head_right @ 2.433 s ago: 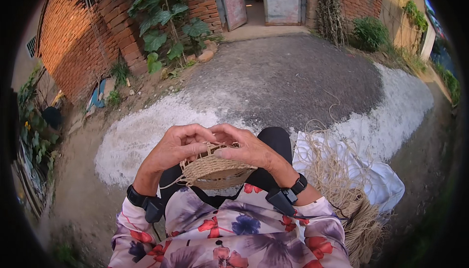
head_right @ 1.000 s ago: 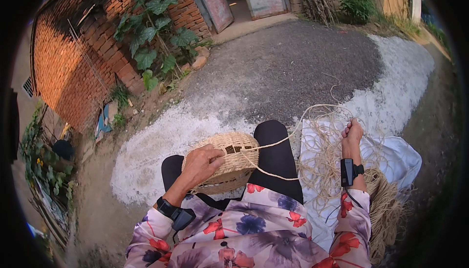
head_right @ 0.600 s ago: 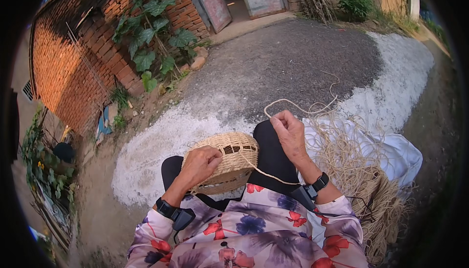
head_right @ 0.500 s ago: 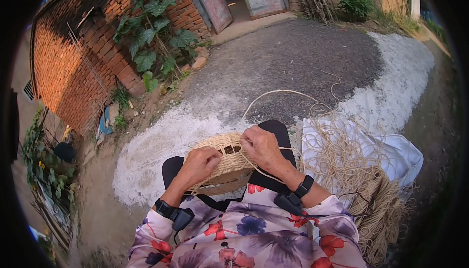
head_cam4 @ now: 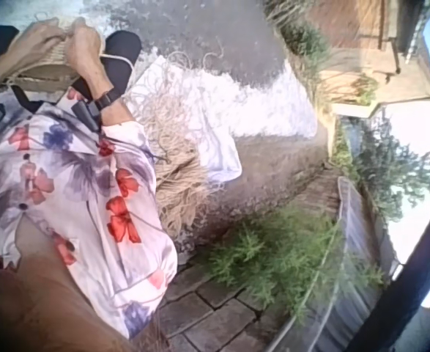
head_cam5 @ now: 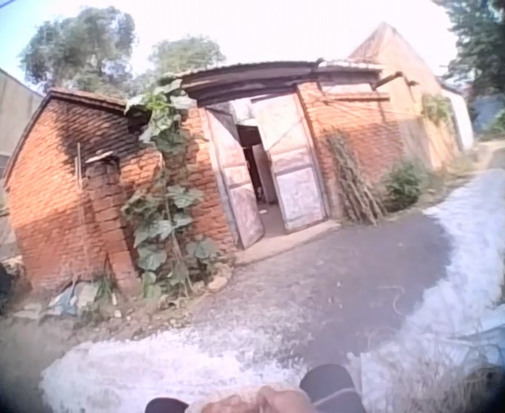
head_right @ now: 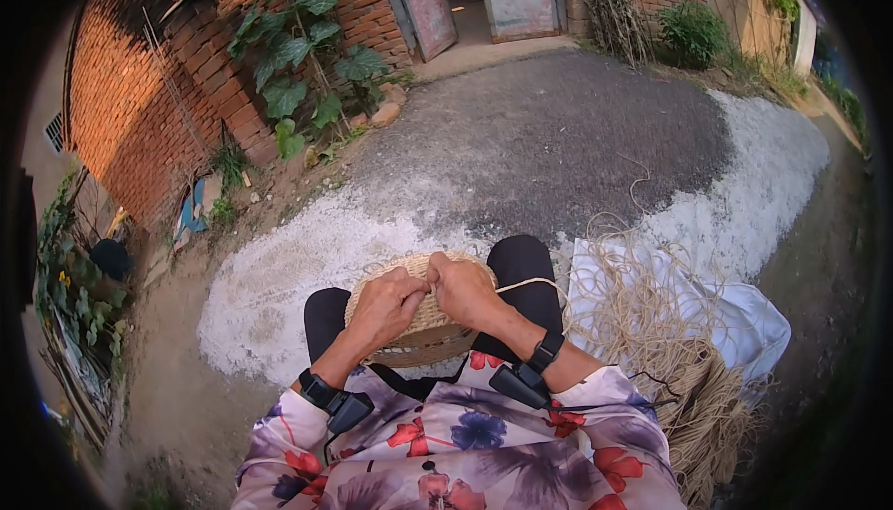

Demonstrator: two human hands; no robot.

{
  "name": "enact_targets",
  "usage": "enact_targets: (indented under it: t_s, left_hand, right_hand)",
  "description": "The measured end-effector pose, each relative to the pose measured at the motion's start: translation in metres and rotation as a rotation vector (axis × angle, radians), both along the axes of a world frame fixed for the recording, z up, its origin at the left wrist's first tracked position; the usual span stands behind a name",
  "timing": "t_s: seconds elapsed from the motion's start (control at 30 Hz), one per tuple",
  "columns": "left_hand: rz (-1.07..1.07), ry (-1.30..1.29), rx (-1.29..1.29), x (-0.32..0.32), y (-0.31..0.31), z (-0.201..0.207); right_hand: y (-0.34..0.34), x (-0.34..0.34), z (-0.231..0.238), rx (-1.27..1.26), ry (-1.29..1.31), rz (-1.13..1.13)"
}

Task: Weaving a bamboo basket by hand using flexible bamboo or wood strips.

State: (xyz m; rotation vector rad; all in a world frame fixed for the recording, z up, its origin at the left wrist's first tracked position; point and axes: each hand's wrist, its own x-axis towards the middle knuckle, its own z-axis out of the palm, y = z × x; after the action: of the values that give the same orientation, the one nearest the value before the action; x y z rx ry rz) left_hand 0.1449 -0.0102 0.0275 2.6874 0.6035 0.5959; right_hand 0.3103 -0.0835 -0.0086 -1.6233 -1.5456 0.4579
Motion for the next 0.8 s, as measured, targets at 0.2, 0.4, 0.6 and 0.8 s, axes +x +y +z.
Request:
enact_targets:
  t_s: [0.2, 0.4, 0.6, 0.8]
  left_hand:
    - [0.018, 0.089, 0.121, -0.001, 0.002, 0.008]
    - [0.085, 0.267, 0.216, 0.01, 0.001, 0.02]
    - [0.208, 0.124, 0.063, 0.019, 0.0, 0.004]
    - [0.34, 0.147, -0.05, 0.025, -0.002, 0.003]
  right_hand:
    - [0.006, 0.006, -0.011, -0.046, 0.151, 0.165]
    - [0.0, 0.008, 0.017, -0.369, 0.739, 0.182]
    - [-0.001, 0.009, 0.005, -0.298, 0.761, 0.163]
    - [0.0, 0.007, -0.003, -0.243, 0.655, 0.146]
